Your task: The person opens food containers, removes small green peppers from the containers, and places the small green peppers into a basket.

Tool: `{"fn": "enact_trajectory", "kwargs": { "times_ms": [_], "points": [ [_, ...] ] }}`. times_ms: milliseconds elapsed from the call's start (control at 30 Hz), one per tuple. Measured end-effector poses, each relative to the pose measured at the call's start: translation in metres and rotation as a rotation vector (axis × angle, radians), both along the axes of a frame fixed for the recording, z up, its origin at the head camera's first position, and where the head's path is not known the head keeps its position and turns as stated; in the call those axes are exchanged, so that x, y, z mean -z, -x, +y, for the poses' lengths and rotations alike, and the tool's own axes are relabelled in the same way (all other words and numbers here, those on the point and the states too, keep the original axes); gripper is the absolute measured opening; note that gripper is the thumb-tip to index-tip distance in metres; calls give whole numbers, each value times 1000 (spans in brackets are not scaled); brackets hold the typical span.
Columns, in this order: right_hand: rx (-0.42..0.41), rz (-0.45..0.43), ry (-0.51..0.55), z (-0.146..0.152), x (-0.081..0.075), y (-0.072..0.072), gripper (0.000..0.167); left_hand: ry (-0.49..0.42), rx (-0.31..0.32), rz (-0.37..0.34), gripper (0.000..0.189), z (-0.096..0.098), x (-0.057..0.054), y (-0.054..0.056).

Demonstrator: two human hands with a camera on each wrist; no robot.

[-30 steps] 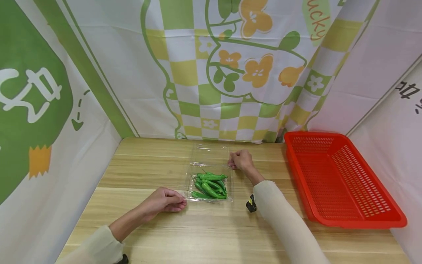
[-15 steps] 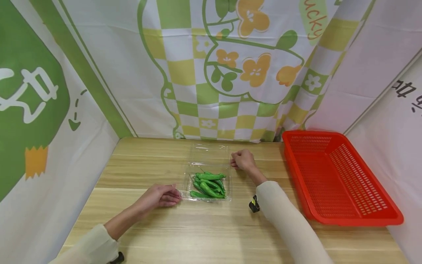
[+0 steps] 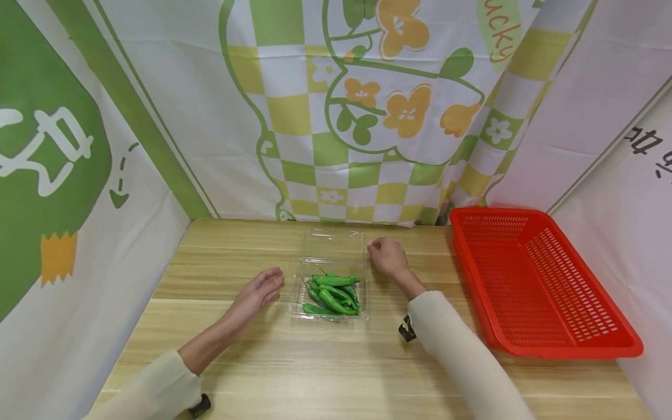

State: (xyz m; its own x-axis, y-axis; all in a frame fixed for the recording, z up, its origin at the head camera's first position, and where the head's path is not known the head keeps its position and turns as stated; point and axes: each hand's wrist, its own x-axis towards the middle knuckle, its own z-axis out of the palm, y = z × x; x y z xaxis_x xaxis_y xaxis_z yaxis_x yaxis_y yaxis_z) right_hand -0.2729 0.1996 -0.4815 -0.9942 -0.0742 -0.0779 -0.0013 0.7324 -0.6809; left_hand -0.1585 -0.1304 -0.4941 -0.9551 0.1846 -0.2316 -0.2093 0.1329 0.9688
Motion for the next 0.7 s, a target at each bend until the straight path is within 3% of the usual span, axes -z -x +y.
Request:
{"fn": "enact_trajectory", "kwargs": {
  "times_ms": [433, 700],
  "points": [
    [-98, 286, -245, -14, -18, -14, 39, -162, -63, 42, 73, 29, 7, 12],
    [-176, 396, -290, -29, -31, -30, 35, -202, -46, 33, 74, 39, 12, 14]
  ]
}}
